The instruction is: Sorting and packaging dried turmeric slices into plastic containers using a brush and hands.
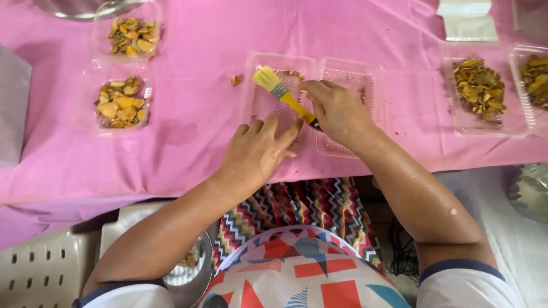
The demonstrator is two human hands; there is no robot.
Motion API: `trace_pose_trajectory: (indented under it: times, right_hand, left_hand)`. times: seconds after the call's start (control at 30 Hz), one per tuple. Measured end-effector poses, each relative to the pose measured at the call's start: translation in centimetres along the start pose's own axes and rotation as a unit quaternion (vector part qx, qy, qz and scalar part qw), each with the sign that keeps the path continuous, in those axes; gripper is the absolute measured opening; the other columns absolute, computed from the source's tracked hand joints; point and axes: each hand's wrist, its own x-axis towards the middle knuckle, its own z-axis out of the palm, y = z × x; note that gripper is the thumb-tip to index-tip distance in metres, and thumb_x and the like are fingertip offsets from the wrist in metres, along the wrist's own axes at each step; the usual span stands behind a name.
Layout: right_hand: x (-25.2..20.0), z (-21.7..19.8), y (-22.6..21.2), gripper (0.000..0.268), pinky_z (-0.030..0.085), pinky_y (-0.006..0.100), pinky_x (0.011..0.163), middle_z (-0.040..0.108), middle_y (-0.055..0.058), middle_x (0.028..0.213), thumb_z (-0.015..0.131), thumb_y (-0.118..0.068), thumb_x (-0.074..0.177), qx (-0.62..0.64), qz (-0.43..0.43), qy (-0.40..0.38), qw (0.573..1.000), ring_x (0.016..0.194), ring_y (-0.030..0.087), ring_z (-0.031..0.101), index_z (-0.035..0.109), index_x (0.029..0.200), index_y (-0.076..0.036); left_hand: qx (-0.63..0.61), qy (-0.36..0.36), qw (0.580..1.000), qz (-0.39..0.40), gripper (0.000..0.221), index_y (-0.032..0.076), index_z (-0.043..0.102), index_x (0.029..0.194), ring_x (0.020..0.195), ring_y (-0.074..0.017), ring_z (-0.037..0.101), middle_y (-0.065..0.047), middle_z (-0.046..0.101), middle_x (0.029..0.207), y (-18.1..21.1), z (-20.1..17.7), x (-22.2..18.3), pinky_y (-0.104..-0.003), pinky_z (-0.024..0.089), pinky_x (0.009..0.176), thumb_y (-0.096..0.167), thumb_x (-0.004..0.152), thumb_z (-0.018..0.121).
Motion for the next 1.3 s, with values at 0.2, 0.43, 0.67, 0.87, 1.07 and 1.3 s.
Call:
trace_pose_trajectory:
  times: [0.2, 0.43, 0.67, 0.87, 1.07, 1.3]
  right_hand:
    - [0.4, -0.9, -0.1, 0.027, 0.059, 0.047, 0.089, 0.067, 0.013, 0.109, 0.070, -0.023, 0.095, 0.008, -0.076, -0.046, 0.996, 0.101, 0.038, 0.070, 0.071, 0.118, -0.008]
    - [2.8, -1.1, -2.0, 0.045, 0.056, 0.056, 0.088, 0.068, 0.016, 0.100, 0.065, -0.033, 0.095, -0.023, -0.011, -0.206, 0.978, 0.101, 0.045, 0.069, 0.061, 0.135, -0.014]
    - [3.9, -3.5, -2.9, 0.056, 0.055, 0.050, 0.083, 0.072, 0.004, 0.074, 0.061, -0.022, 0.084, 0.069, 0.091, -0.142, 0.983, 0.079, 0.034, 0.074, 0.057, 0.139, -0.033]
    - [-0.3, -9.8, -2.5, 0.050, 0.050, 0.031, 0.055, 0.073, 0.016, 0.088, 0.064, -0.002, 0.099, 0.219, 0.186, -0.023, 0.958, 0.068, 0.017, 0.063, 0.055, 0.148, 0.000]
    - [-5.8, -9.4, 1.7, 0.041, 0.034, 0.023, 0.045, 0.056, 0.005, 0.067, 0.067, 0.006, 0.104, 0.188, 0.161, 0.111, 0.962, 0.051, 0.009, 0.038, 0.061, 0.144, 0.010]
    - [-9.0, -9.0, 3.7, 0.041, 0.044, 0.025, 0.058, 0.068, 0.015, 0.087, 0.060, 0.009, 0.104, 0.209, 0.203, 0.145, 0.945, 0.062, 0.012, 0.052, 0.058, 0.145, 0.012]
  left_hand:
    - [-0.056, -0.077, 0.995, -0.028, 0.065, 0.026, 0.065, 0.130, 0.082, -0.0333, 0.063, -0.008, 0.058, 0.088, 1.5, 1.3, 1.5, -0.045, 0.050, 0.062, 0.064, 0.077, 0.074]
    - [-0.003, 0.011, 1.000, -0.021, 0.052, 0.026, 0.062, 0.132, 0.067, -0.0318, 0.059, -0.008, 0.055, 0.073, 3.5, 3.0, -0.6, -0.045, 0.045, 0.061, 0.040, 0.083, 0.073]
    - [0.003, 0.038, 0.999, -0.024, 0.052, 0.026, 0.056, 0.141, 0.066, -0.0297, 0.062, -0.009, 0.061, 0.073, 4.3, 0.3, -0.6, -0.044, 0.044, 0.064, 0.019, 0.090, 0.063]
    - [0.011, -0.145, 0.989, -0.027, 0.075, 0.018, 0.047, 0.148, 0.082, -0.0279, 0.068, -0.018, 0.067, 0.107, 5.1, -2.5, 2.4, -0.042, 0.063, 0.062, 0.054, 0.087, 0.072]
    - [0.083, -0.029, 0.995, -0.050, 0.041, 0.016, 0.066, 0.125, 0.055, -0.0220, 0.059, -0.008, 0.066, 0.071, 6.5, 3.8, 4.1, -0.037, 0.050, 0.040, 0.008, 0.085, 0.073]
    - [0.067, -0.190, 0.977, -0.071, 0.058, 0.016, 0.045, 0.136, 0.037, -0.0107, 0.042, 0.008, 0.045, 0.050, 3.8, 4.4, 4.8, -0.028, 0.035, 0.029, -0.009, 0.086, 0.062]
